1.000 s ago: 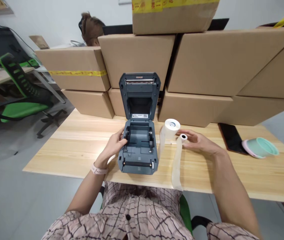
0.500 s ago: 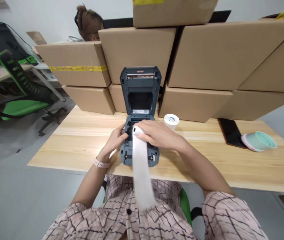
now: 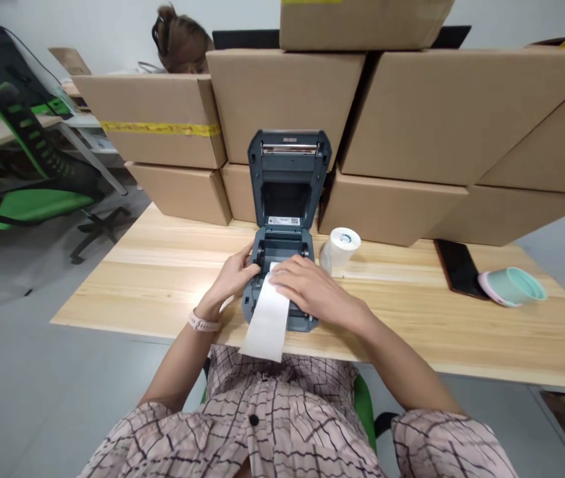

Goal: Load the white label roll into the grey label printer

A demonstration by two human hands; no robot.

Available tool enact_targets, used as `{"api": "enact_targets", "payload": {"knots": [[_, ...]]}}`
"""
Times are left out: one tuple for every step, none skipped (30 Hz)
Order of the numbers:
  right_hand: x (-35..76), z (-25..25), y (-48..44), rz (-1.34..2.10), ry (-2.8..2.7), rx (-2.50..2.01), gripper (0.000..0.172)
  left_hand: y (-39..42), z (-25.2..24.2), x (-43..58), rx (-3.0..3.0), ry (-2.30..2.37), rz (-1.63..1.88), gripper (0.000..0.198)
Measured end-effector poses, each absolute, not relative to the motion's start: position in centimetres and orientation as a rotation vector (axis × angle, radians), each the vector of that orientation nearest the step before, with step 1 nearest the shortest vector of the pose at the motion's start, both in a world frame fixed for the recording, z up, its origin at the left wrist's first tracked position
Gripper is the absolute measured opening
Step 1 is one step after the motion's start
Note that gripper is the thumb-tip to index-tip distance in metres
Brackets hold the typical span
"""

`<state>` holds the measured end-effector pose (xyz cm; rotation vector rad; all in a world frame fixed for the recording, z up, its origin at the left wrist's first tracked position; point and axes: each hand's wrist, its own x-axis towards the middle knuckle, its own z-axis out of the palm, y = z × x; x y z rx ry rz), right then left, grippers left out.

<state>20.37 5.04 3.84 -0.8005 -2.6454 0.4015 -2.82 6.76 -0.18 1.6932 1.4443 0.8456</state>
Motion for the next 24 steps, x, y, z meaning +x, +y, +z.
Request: {"api": "enact_targets", "payload": {"knots": [[20.7,3.8,4.1,0.414,-2.634,-0.788,0.031,6.7,-0.1,-2.8,1.695,1.446,0.846,0.070],[20.9,3.7,3.2,0.415,-2.631,-0.787,0.031,6.7,-0.1,-2.8,1.697,1.447,0.848,0.070],[21.2,3.6,2.4,0.408,-2.631,-0.795,0.032,6.7,-0.1,-2.8,1.696,1.445,0.851,0.070],[21.5,3.4,1.7,0.401,-2.634,-0.809,0.034,6.7,-0.1,-2.8,1.695,1.442,0.853,0.070],[21.7,3.3,1.1,0.397,-2.640,-0.829,0.036,6.7,-0.1,-2.8,1.692,1.437,0.856,0.070],[22.0,3.2,0.5,0.399,-2.650,-0.847,0.036,6.7,-0.2,-2.8,1.689,1.431,0.856,0.071],[22.2,3.0,0.1,0.407,-2.666,-0.860,0.039,6.7,-0.2,-2.9,1.685,1.426,0.856,0.071],[22.4,2.9,-0.4,0.416,-2.690,-0.864,0.048,6.7,-0.2,-2.9,1.682,1.422,0.856,0.071],[22.5,2.7,-0.7,0.418,-2.716,-0.860,0.066,6.7,-0.2,-2.9,1.680,1.419,0.855,0.072],[22.6,2.5,-1.1,0.408,-2.738,-0.850,0.084,6.7,-0.2,-2.9,1.680,1.418,0.854,0.072],[22.5,2.3,-1.5,0.387,-2.753,-0.842,0.098,6.7,-0.2,-2.9,1.679,1.418,0.853,0.072],[22.3,2.1,-1.8,0.353,-2.754,-0.840,0.102,6.7,-0.2,-2.9,1.679,1.418,0.853,0.072],[22.1,1.8,-2.0,0.307,-2.737,-0.848,0.096,6.7,-0.2,-2.9,1.677,1.418,0.853,0.072],[21.8,1.5,-2.3,0.252,-2.699,-0.860,0.082,6.7,-0.2,-2.9,1.675,1.417,0.854,0.073],[21.5,1.1,-2.4,0.195,-2.641,-0.870,0.064,6.7,-0.2,-2.8,1.671,1.417,0.856,0.073],[21.2,0.8,-2.5,0.145,-2.571,-0.867,0.050,6.7,-0.2,-2.8,1.667,1.416,0.859,0.073],[20.9,0.6,-2.5,0.106,-2.501,-0.851,0.042,6.6,-0.2,-2.8,1.663,1.415,0.860,0.073],[20.8,0.4,-2.4,0.081,-2.439,-0.830,0.038,6.6,-0.1,-2.8,1.660,1.415,0.861,0.073],[20.8,0.2,-2.3,0.073,-2.393,-0.810,0.036,6.6,-0.1,-2.8,1.658,1.416,0.861,0.073],[20.9,0.2,-2.1,0.079,-2.368,-0.789,0.035,6.6,-0.1,-2.8,1.656,1.417,0.861,0.074],[21.1,0.1,-1.9,0.097,-2.360,-0.766,0.034,6.6,-0.1,-2.7,1.654,1.421,0.861,0.074],[21.3,0.1,-1.7,0.123,-2.358,-0.745,0.034,6.7,-0.1,-2.7,1.652,1.424,0.861,0.075],[21.6,0.0,-1.5,0.154,-2.357,-0.726,0.035,6.7,-0.1,-2.7,1.650,1.428,0.863,0.075],[21.9,0.0,-1.4,0.184,-2.353,-0.707,0.036,6.7,-0.2,-2.7,1.648,1.429,0.867,0.075]]}}
